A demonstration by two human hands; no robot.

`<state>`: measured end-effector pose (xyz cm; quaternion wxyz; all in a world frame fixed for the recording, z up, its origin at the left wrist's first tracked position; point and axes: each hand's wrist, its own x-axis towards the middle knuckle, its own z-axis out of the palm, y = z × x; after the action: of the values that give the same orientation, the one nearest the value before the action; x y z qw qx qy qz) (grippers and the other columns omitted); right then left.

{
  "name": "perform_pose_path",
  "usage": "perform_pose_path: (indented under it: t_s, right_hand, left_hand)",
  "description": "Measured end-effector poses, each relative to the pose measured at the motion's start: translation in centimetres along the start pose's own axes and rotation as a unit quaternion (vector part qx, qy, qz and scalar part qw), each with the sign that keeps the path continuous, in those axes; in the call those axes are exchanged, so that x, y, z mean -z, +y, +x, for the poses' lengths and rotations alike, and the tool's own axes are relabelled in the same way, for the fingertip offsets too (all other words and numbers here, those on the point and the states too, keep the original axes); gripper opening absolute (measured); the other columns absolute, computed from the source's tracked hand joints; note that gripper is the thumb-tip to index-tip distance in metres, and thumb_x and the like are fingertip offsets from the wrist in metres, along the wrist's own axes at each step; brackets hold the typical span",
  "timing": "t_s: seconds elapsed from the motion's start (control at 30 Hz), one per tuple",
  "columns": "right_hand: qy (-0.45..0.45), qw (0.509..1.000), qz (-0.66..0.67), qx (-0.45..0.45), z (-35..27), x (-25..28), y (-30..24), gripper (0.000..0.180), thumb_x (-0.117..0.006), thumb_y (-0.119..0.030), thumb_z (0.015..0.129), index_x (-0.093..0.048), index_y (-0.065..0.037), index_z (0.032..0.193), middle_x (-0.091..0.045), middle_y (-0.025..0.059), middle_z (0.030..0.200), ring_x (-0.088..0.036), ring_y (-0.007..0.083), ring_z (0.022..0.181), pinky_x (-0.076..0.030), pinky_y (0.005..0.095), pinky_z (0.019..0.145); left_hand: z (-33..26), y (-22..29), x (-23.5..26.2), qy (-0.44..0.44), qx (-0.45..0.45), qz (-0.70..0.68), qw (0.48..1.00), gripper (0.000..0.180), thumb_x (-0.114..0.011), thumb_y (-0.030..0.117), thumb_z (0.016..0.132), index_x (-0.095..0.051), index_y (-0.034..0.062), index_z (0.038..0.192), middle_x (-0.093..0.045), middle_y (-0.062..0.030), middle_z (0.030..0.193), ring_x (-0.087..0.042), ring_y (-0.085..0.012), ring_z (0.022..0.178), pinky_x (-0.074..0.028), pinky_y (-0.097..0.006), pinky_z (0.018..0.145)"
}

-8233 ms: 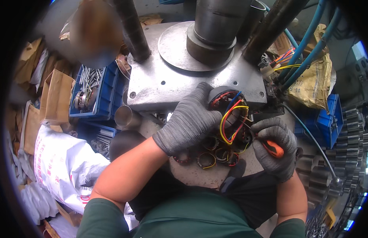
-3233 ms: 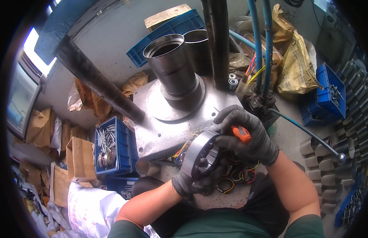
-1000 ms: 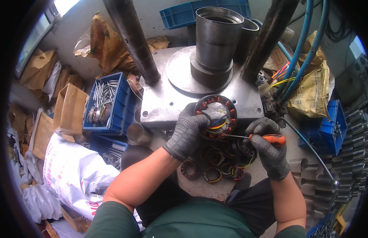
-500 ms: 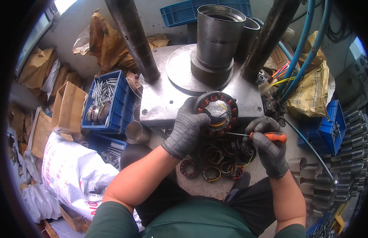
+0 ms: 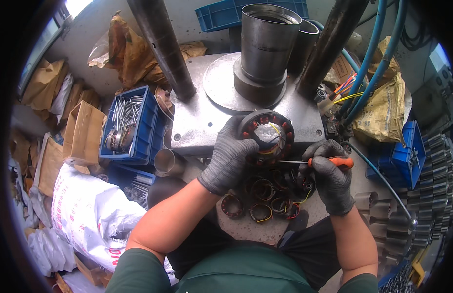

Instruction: Operating a hydraulic press to fit metal sleeves and using a screwdriver to adjust wiring on motor stator components.

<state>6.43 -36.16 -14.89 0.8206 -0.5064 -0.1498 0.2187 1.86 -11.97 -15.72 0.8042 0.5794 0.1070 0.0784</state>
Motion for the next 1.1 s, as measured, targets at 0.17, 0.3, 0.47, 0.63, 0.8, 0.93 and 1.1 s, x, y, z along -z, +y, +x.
perform_pose_path:
  t_s: [0.17, 0.3, 0.47, 0.63, 0.8, 0.93, 1.1]
  right_hand:
    - [-0.054, 0.998, -0.042, 0.008, 0.0, -0.4, 0.1, 0.011, -0.075, -0.005, 0.094, -0.064, -0.003, 0.097, -0.070, 0.0111, 0.101, -0.073, 0.0153, 0.082, -0.062, 0.0294, 0.071]
    - [-0.095, 0.990, -0.073, -0.071, -0.7, -0.4, -0.5, 0.009, -0.073, -0.002, 0.093, -0.064, -0.003, 0.096, -0.070, 0.0107, 0.101, -0.073, 0.0146, 0.085, -0.062, 0.0288, 0.074]
    - [-0.027, 0.980, -0.175, 0.086, -0.6, -0.8, 0.1, 0.010, -0.070, 0.001, 0.092, -0.062, -0.003, 0.094, -0.068, 0.0107, 0.104, -0.071, 0.0142, 0.089, -0.060, 0.0288, 0.078]
    - [-0.052, 0.940, -0.301, 0.153, -0.3, -0.7, 0.9, 0.015, -0.073, 0.005, 0.087, -0.062, -0.002, 0.095, -0.070, 0.0120, 0.101, -0.069, 0.0160, 0.087, -0.057, 0.0307, 0.079]
    - [-0.091, 0.899, -0.363, 0.229, 0.3, -1.1, 1.6, 0.023, -0.077, 0.007, 0.082, -0.063, -0.004, 0.097, -0.071, 0.0120, 0.099, -0.070, 0.0212, 0.085, -0.057, 0.0337, 0.078]
    - [-0.115, 0.852, -0.420, 0.290, 0.7, -2.1, 1.2, 0.023, -0.076, 0.007, 0.081, -0.063, -0.004, 0.096, -0.069, 0.0127, 0.097, -0.070, 0.0256, 0.083, -0.057, 0.0352, 0.077]
    - [-0.125, 0.828, -0.480, 0.263, 0.9, -2.9, 0.7, 0.020, -0.076, 0.002, 0.082, -0.062, -0.004, 0.094, -0.066, 0.0134, 0.088, -0.068, 0.0304, 0.078, -0.056, 0.0378, 0.071]
  left_hand:
    - [0.0, -0.6, 0.1, 0.010, -0.020, 0.018, 1.000, 0.068, -0.062, 0.005, 0.068, -0.058, -0.0057, 0.135, -0.070, -0.0155, 0.122, -0.071, -0.0237, 0.109, -0.062, -0.037, 0.098]
    - [-0.2, 0.0, -0.2, 0.015, -0.019, 0.019, 1.000, 0.067, -0.063, 0.005, 0.068, -0.059, -0.0057, 0.135, -0.070, -0.0141, 0.120, -0.071, -0.0222, 0.106, -0.062, -0.035, 0.095]
    - [-0.1, -0.2, -0.3, 0.025, -0.024, 0.020, 0.999, 0.066, -0.063, 0.004, 0.069, -0.059, -0.0064, 0.134, -0.070, -0.0126, 0.117, -0.070, -0.0206, 0.103, -0.062, -0.034, 0.092]
    - [-0.4, 0.3, -0.6, 0.022, -0.010, 0.022, 0.999, 0.066, -0.063, 0.004, 0.070, -0.058, -0.0063, 0.135, -0.070, -0.0136, 0.118, -0.071, -0.0218, 0.106, -0.062, -0.035, 0.094]
    - [-0.1, -0.8, -0.2, 0.021, -0.024, 0.033, 0.999, 0.063, -0.065, 0.002, 0.073, -0.058, -0.0045, 0.135, -0.070, -0.0137, 0.118, -0.072, -0.0221, 0.106, -0.062, -0.036, 0.095]
    - [-0.1, -1.2, -0.1, 0.007, -0.045, 0.062, 0.997, 0.061, -0.070, -0.001, 0.074, -0.057, -0.0022, 0.134, -0.070, -0.0131, 0.118, -0.071, -0.0207, 0.108, -0.061, -0.036, 0.097]
    - [-0.6, -1.3, -0.8, -0.013, -0.087, 0.078, 0.993, 0.062, -0.074, -0.002, 0.075, -0.056, -0.0009, 0.134, -0.069, -0.0120, 0.120, -0.069, -0.0196, 0.111, -0.059, -0.035, 0.099]
